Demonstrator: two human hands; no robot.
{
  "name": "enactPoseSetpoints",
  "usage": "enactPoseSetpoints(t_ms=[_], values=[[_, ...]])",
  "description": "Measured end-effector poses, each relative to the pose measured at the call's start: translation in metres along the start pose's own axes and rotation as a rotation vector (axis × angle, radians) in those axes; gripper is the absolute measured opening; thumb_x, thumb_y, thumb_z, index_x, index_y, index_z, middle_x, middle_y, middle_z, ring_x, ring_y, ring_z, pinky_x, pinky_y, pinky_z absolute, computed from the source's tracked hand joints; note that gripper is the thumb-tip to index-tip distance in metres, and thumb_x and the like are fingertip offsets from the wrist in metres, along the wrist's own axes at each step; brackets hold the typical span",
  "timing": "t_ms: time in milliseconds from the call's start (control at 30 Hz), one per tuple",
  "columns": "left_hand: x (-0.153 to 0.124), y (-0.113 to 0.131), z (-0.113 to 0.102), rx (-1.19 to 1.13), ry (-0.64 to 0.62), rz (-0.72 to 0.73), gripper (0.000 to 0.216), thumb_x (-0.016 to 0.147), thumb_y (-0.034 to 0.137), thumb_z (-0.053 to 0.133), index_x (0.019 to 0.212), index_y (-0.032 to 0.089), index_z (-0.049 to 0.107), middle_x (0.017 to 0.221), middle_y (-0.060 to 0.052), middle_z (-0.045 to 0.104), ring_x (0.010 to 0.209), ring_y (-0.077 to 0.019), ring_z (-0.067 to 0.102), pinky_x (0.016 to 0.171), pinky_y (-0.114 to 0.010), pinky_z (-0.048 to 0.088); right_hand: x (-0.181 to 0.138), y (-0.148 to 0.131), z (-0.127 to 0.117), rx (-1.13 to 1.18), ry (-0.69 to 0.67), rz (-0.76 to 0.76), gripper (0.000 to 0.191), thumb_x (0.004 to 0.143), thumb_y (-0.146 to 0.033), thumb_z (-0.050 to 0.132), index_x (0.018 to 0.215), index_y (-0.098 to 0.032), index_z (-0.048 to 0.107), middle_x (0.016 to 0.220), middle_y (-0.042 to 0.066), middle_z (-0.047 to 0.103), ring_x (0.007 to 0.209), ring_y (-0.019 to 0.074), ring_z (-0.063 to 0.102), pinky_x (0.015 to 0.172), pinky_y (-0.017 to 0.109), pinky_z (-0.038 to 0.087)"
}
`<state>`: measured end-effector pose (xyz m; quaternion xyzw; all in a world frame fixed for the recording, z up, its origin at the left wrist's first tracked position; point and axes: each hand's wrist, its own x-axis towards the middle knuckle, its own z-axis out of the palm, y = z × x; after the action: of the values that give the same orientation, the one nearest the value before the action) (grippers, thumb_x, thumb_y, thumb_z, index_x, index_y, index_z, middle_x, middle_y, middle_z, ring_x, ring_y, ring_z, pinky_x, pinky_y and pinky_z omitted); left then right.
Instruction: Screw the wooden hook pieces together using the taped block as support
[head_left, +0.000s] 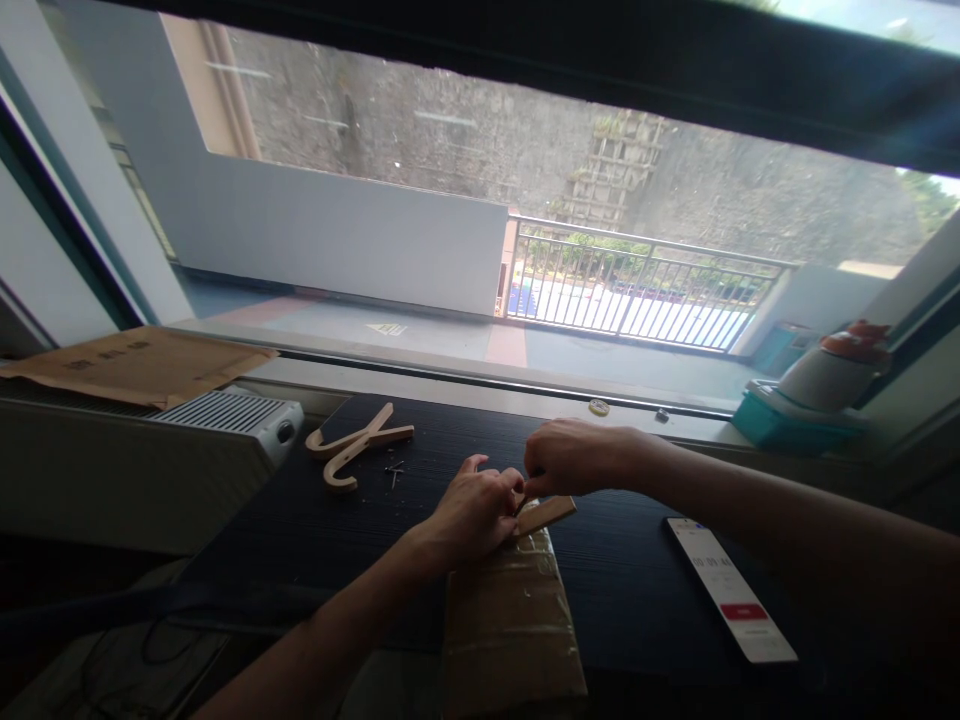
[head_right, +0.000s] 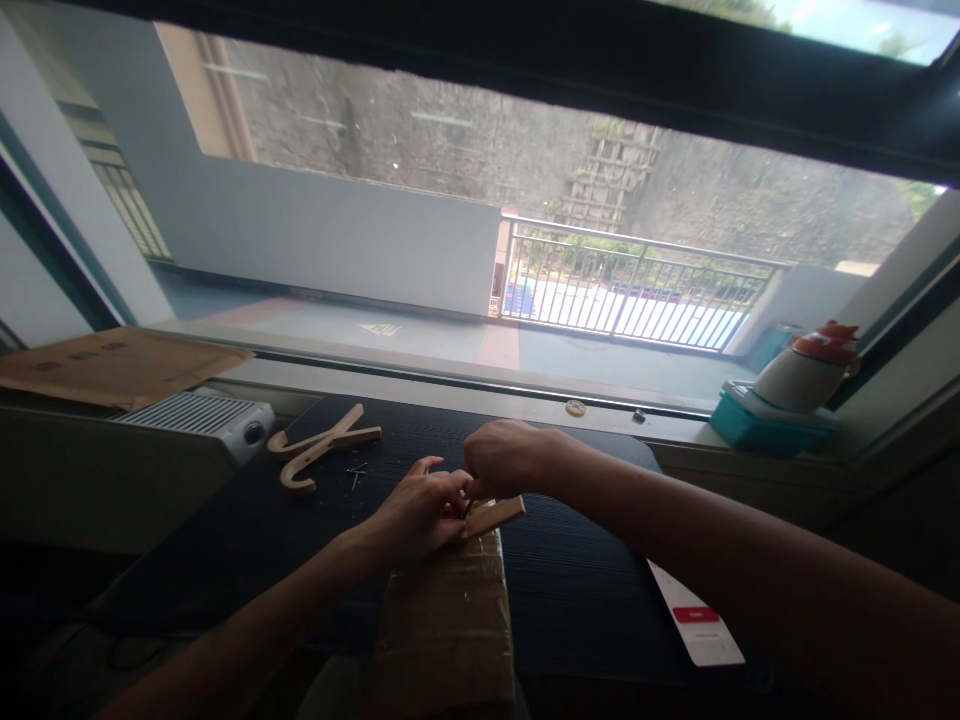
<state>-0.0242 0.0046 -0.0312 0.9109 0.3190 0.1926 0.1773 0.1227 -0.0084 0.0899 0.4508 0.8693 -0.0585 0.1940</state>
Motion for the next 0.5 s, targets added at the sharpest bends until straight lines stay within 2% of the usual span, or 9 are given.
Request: enactPoseSetpoints(t_ms=[100, 167, 267, 500], values=[[0.0003, 0.0009, 0.0, 0.005, -0.002, -0.006, 0.013, 0.074, 0.017, 0.057, 0.086, 0.021, 0.057, 0.074, 0.003, 0.069, 0.078, -0.017, 0.064, 0.104, -0.049, 0.022, 0.0003, -0.0054, -0.0003, -0.028, 0.0, 0.023, 0.026, 0.081, -0.032, 0.054, 0.078, -0.011, 0.069, 0.064, 0.004, 0.059, 0.055, 0.0099, 0.047, 0.05, 0.023, 0.028], [0.0007, 0.0018, 0.0001, 0.004, 0.002, -0.011, 0.008, 0.073, 0.018, 0.057, 0.081, 0.021, 0.059, 0.075, 0.003, 0.07, 0.076, -0.017, 0.064, 0.104, -0.049, 0.022, 0.0012, -0.0066, -0.0014, -0.014, -0.01, 0.0, 0.019, 0.077, -0.027, 0.059, 0.085, -0.013, 0.069, 0.068, 0.003, 0.062, 0.056, 0.0099, 0.049, 0.05, 0.022, 0.028], [0.0012, 0.0015, 0.0011, -0.002, 0.011, -0.015, 0.008, 0.073, 0.016, 0.057, 0.079, 0.02, 0.059, 0.072, 0.003, 0.069, 0.074, -0.017, 0.064, 0.104, -0.05, 0.022, 0.0022, -0.0055, -0.0043, 0.021, -0.021, -0.031, 0.021, 0.073, -0.019, 0.061, 0.092, -0.015, 0.069, 0.073, 0.002, 0.064, 0.057, 0.0092, 0.049, 0.049, 0.021, 0.029], [0.0022, -0.0018, 0.0028, -0.001, 0.015, -0.024, 0.008, 0.071, 0.018, 0.057, 0.079, 0.019, 0.058, 0.072, 0.001, 0.071, 0.072, -0.0176, 0.064, 0.102, -0.05, 0.024, 0.0052, -0.0006, -0.0057, 0.03, -0.008, -0.114, 0.019, 0.079, -0.019, 0.055, 0.085, -0.013, 0.071, 0.068, 0.002, 0.063, 0.056, 0.0088, 0.048, 0.052, 0.022, 0.03]])
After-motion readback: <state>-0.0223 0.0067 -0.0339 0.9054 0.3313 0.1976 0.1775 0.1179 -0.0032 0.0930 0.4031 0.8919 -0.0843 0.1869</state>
